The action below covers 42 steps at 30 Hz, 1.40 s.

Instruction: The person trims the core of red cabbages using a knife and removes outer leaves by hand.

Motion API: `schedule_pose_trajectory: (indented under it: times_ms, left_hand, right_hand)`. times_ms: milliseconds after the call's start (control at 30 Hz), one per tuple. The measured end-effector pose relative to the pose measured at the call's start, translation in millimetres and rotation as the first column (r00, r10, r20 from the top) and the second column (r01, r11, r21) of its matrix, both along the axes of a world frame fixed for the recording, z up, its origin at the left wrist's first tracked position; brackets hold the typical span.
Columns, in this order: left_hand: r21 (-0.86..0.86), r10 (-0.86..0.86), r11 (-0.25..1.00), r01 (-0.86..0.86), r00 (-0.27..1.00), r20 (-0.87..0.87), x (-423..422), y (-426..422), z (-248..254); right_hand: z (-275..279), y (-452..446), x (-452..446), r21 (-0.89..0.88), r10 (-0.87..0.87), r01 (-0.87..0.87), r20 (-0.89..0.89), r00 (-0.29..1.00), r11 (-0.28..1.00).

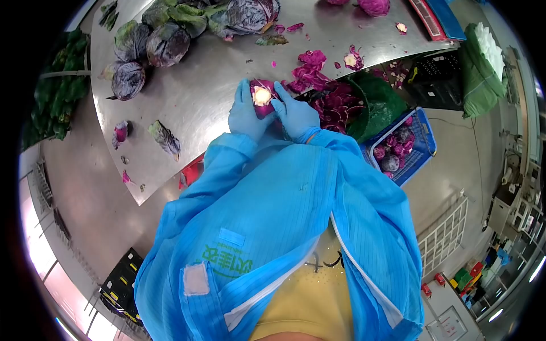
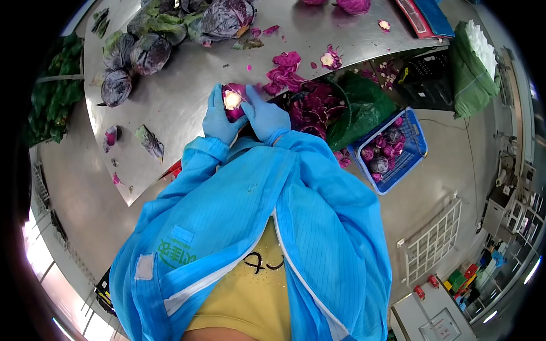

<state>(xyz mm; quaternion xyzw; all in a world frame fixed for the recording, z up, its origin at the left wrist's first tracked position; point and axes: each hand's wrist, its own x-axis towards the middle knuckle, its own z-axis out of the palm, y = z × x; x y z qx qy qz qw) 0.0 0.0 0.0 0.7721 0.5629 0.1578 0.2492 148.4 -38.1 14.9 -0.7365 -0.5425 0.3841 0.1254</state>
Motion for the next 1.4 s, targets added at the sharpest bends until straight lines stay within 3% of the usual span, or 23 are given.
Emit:
schedule_pose_trajectory:
  times_ms: [67,100,167,267,400,467,700,800,1000,1200,1300,1400]
  left_hand:
    - [0.008,0.013,1.000,-0.014,0.995,0.096,-1,1,-3]
    - [-0.035,0.017,0.999,-0.014,0.996,0.089,0,-16,1]
    - [0.055,-0.015,0.998,0.015,1.000,0.012,-1,-12,2]
    - [-0.036,-0.035,0.999,0.035,0.999,-0.011,-8,-10,6]
    - [0.015,0.002,1.000,-0.002,1.000,-0.031,-3,-9,4]
    - [0.046,-0.026,0.999,0.027,1.000,-0.010,-1,-4,-1]
    - [-0.027,-0.017,1.000,0.014,0.996,-0.087,5,2,8]
    - [0.038,-0.044,0.998,0.045,0.998,-0.036,5,5,1]
    - [0.021,-0.050,0.998,0.052,0.994,-0.101,7,8,4]
    - [0.040,-0.039,0.998,0.044,0.994,-0.105,8,7,3]
    - [0.041,-0.038,0.998,0.043,0.993,-0.110,8,7,7]
    - [0.026,-0.056,0.998,0.059,0.992,-0.115,9,7,8]
  right_hand:
    - [-6,0,-1,0.023,-0.014,0.014,0.012,1.000,1.000]
    - [-7,-18,-1,-0.020,-0.014,0.014,0.006,1.000,1.000]
    - [-18,-16,-2,0.117,-0.046,0.049,-0.024,0.999,0.992]
    - [2,-13,-8,-0.002,-0.023,0.023,0.020,1.000,1.000]
    - [-1,-9,-5,-0.013,-0.027,0.027,0.033,0.999,1.000]
    - [-10,-9,-1,0.088,-0.075,0.074,0.003,0.997,0.993]
    - [-3,-3,2,0.022,-0.038,0.037,0.043,0.998,0.999]
    - [-16,-1,6,0.097,-0.070,0.073,-0.033,0.997,0.993]
    - [10,1,4,0.009,-0.040,0.039,0.080,0.996,0.999]
    - [4,2,7,0.127,-0.031,0.010,0.160,0.987,0.992]
    - [0,2,8,0.116,-0.020,0.006,0.124,0.992,0.993]
    - [-9,1,6,0.093,-0.099,0.109,-0.107,0.989,0.990]
